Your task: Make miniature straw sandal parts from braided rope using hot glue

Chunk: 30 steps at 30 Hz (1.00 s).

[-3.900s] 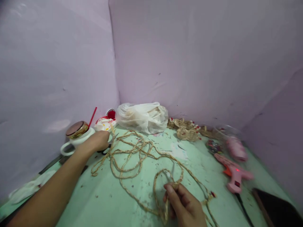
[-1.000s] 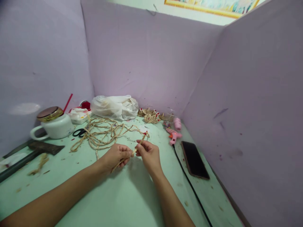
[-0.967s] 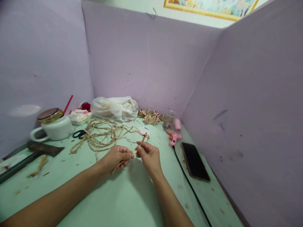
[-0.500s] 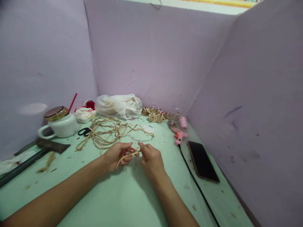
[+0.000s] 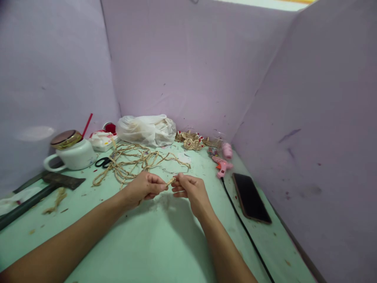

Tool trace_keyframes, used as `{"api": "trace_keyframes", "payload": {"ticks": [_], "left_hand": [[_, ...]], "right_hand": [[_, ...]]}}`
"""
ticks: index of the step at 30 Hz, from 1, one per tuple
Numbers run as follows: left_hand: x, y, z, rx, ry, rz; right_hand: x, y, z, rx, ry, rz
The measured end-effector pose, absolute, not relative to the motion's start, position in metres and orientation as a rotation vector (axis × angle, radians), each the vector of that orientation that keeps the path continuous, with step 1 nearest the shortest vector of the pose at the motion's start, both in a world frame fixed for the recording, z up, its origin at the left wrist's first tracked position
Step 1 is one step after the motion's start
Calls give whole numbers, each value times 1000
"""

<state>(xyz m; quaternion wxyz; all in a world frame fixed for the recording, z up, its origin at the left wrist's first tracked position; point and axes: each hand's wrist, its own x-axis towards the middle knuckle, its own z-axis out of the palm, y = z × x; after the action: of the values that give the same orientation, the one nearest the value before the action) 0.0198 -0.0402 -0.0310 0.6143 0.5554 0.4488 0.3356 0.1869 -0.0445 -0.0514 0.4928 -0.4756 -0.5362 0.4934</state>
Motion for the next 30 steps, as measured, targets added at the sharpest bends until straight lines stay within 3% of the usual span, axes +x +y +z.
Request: {"api": "trace_keyframes", "payload": {"ticks": [12,30], "left_hand": [[24,-44,-38,1670,1036,775],[24,-45,-34,1530,1040,745]], "right_hand": [[182,-47,-49,-1132,-1081,1336],[182,-46,-47,-1130,-913,1239]]}}
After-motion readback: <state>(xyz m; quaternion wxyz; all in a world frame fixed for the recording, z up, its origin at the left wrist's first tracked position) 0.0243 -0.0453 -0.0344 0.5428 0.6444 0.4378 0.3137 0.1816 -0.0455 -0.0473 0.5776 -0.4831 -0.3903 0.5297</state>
